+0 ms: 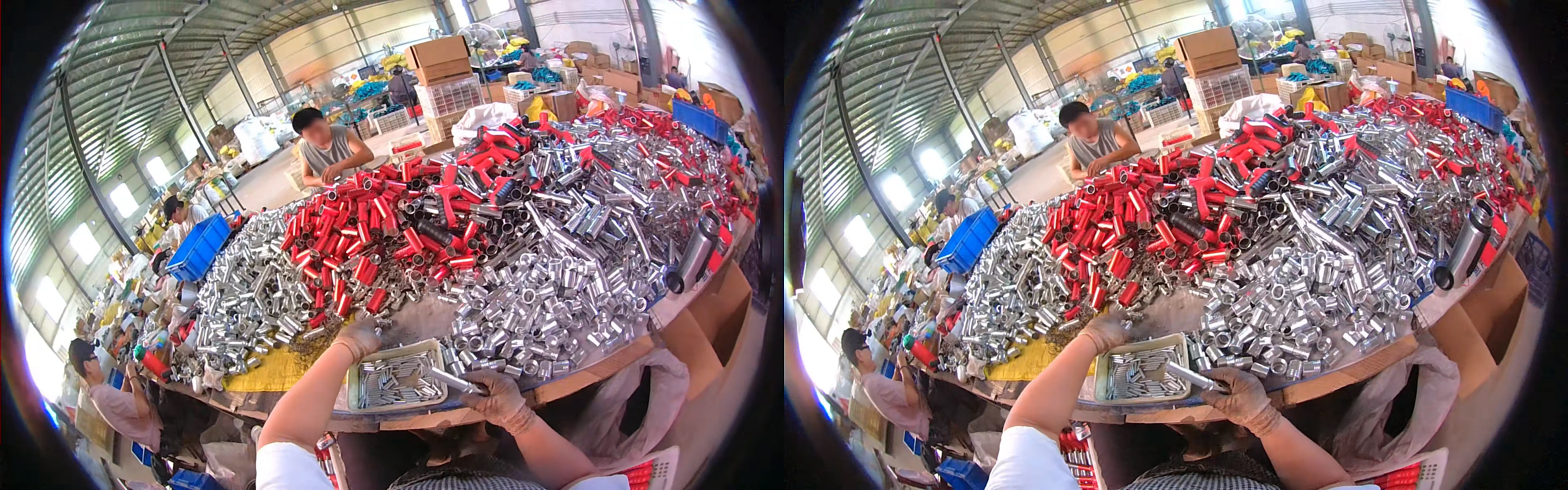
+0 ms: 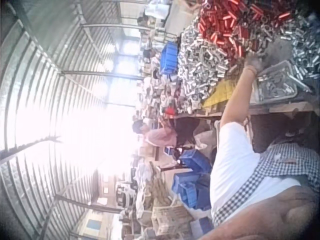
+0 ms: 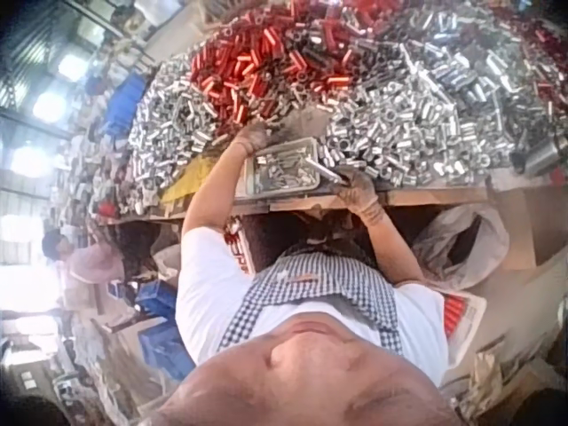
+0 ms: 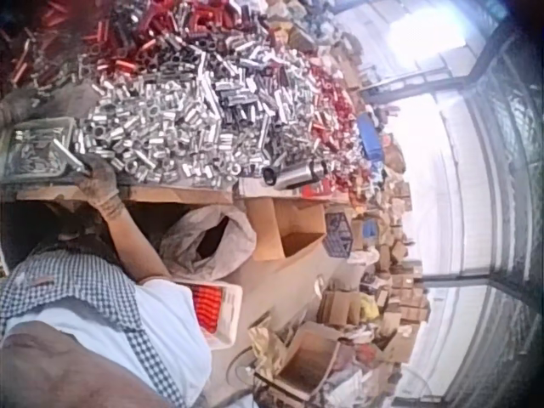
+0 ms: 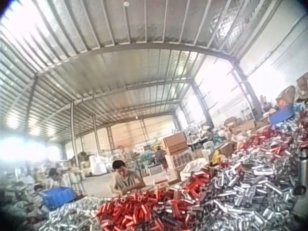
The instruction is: The person assembles tools by inserting metal tubes, springs, and pins into plastic handles by hand, then placing the completed tools into a basket.
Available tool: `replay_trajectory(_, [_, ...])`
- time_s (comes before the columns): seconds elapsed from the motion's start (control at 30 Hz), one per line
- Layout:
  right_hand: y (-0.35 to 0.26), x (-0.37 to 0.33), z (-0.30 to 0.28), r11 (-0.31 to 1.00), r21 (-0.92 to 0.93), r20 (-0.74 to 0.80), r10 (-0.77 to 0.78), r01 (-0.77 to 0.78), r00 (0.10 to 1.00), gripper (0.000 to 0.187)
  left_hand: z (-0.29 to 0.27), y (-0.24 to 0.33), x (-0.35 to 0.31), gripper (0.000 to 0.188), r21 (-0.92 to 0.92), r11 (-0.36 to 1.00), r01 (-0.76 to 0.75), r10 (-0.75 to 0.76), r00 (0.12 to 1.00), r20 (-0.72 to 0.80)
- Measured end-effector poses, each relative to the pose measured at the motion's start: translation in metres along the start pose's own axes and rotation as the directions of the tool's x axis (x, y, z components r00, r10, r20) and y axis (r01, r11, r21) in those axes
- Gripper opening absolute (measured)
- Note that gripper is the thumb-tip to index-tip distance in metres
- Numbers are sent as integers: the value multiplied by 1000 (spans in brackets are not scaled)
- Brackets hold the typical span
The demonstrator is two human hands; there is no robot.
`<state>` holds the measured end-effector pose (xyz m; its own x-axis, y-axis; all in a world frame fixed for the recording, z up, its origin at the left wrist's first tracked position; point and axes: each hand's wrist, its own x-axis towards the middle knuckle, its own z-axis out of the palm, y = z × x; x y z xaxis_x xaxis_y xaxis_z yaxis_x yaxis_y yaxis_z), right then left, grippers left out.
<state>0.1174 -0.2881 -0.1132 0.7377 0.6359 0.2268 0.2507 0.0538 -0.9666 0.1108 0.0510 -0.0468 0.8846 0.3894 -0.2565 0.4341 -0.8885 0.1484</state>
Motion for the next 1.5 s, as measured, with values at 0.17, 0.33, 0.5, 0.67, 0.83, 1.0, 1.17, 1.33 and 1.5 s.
replay_trajectory(0.17, [5, 3, -6, 999, -26, 24, 37, -36, 999, 42, -12, -14, 12, 42, -673, 739, -4, 88, 992, 91])
replay_trajectory(0.33, [6, 7, -4, 999, 25, 8, 46, -46, 999, 46, -15, -28, -3, 49, -722, 691, -33, -159, 968, -196])
replay_trajectory(0.5, [-5, 9, -5, 997, -74, -82, 15, -22, 996, 51, -13, -22, -16, 48, 51, 967, 250, -242, 961, -133])
replay_trajectory(0.67, [-1, 9, -6, 987, -161, -62, -32, 21, 998, 50, 3, -27, -5, 45, 167, 971, 171, -157, 983, -94])
replay_trajectory(0.83, [7, 7, -5, 996, -82, -37, 15, -18, 999, 48, -6, -50, -1, 39, 96, 968, 232, -215, 963, -161])
replay_trajectory(1.0, [15, 7, -4, 986, 165, 11, -25, 23, 1000, 43, -12, -103, -19, 21, -988, -44, -151, -312, 941, -130])
replay_trajectory(1.17, [9, 6, 3, 999, 42, 45, -28, 26, 999, 41, -6, -145, -43, 9, -873, -357, -331, -313, 923, -222])
replay_trajectory(1.33, [20, 5, 4, 995, 99, -9, -5, 6, 1000, 41, -11, -145, -62, 10, -796, -410, -446, -217, 895, -390])
replay_trajectory(1.5, [18, 6, 7, 1000, 7, -29, -28, 29, 999, 40, -31, -143, -60, 12, -540, -546, -641, -412, 766, -493])
